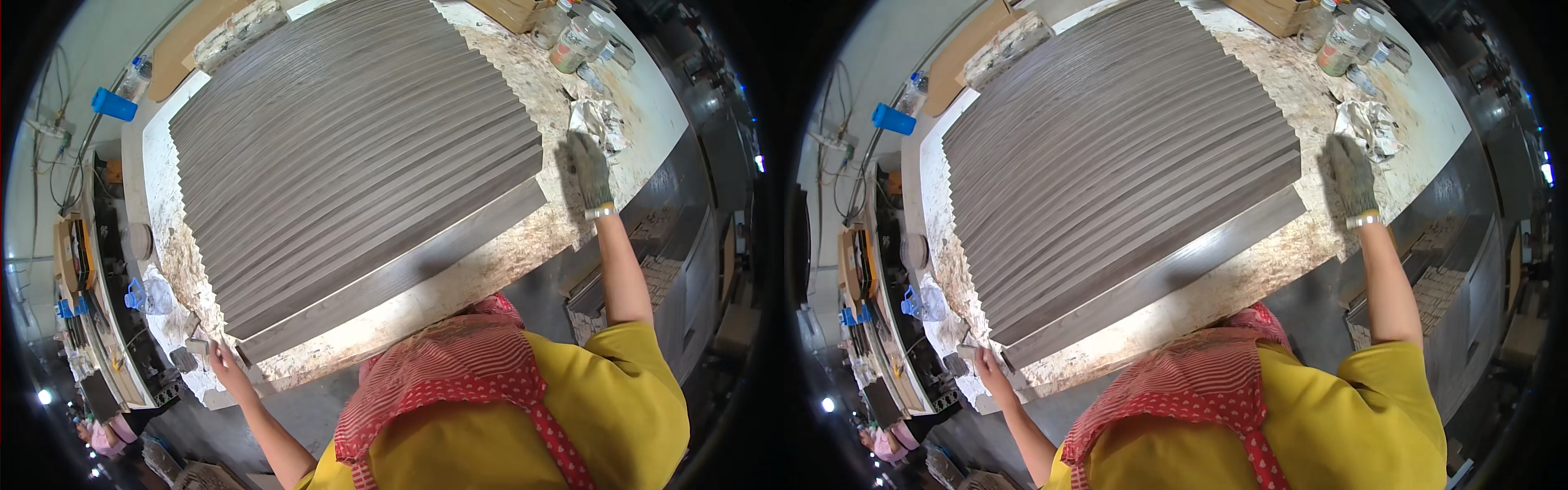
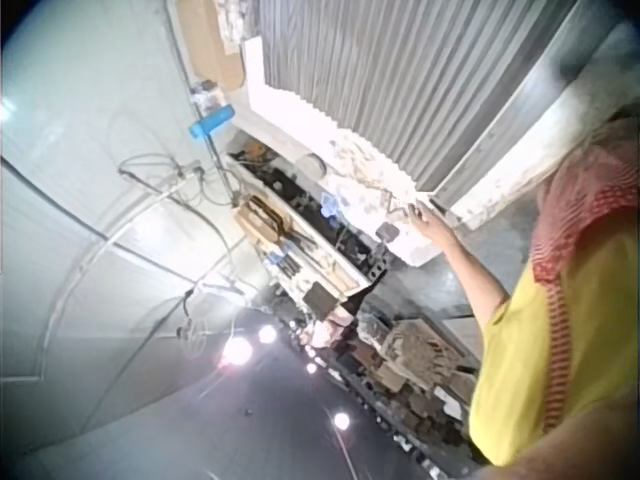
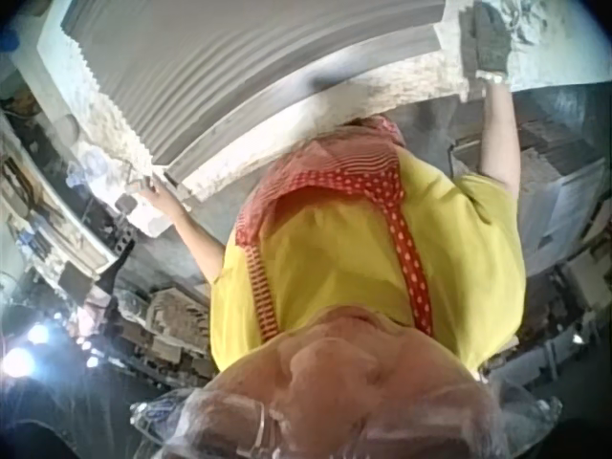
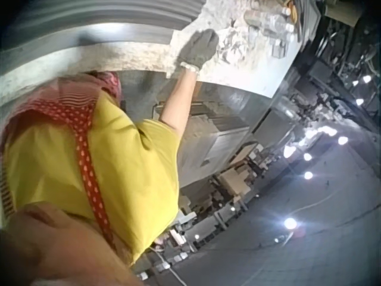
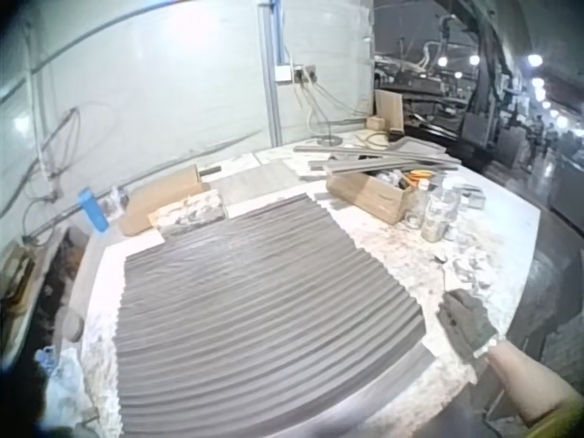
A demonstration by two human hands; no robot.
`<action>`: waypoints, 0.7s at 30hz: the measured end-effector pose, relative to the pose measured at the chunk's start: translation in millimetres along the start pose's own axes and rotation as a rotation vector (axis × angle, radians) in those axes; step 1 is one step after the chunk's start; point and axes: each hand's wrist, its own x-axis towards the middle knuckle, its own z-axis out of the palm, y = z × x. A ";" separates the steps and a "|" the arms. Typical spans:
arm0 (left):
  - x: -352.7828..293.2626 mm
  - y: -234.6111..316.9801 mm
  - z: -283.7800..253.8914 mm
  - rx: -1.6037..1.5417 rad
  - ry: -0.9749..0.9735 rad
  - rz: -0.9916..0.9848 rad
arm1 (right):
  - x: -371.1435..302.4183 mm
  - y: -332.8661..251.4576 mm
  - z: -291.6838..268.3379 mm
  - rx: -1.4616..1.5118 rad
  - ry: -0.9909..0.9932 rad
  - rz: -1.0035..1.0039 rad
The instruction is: The person cleans a ribbed wood panel using a small rectangular block to wipe along the grooves, then picks up a larger panel and wipes the entire surface with the same block.
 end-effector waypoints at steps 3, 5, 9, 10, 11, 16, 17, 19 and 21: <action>-35.1 -22.5 -5.9 0.122 -0.148 -0.085 | -59.7 5.4 -0.1 -0.251 -0.059 -0.157; -47.7 1.0 4.9 0.203 -0.130 -0.021 | -72.8 -25.2 -1.8 -0.056 -0.093 -0.007; -43.5 -2.7 8.8 0.314 -0.123 0.060 | -85.2 -47.7 4.3 -0.063 -0.172 0.005; -44.2 -2.8 10.9 0.316 -0.099 0.043 | -86.4 -49.0 5.2 -0.119 -0.172 0.008; -44.1 -2.1 13.1 0.318 -0.075 0.025 | -85.8 -49.8 4.5 -0.113 -0.168 0.004; -39.8 -21.9 15.4 0.175 0.047 0.034 | -87.1 -22.8 9.3 0.102 -0.159 0.137; -41.8 -13.2 13.4 0.174 0.052 0.034 | -85.0 -14.8 5.3 0.105 -0.158 0.132; -45.1 7.4 7.8 0.008 -0.038 -0.127 | -79.3 -6.2 -2.0 -0.011 -0.196 -0.053; -40.3 18.5 8.3 -0.020 -0.082 -0.133 | -69.0 -13.9 -8.8 -0.018 -0.177 -0.139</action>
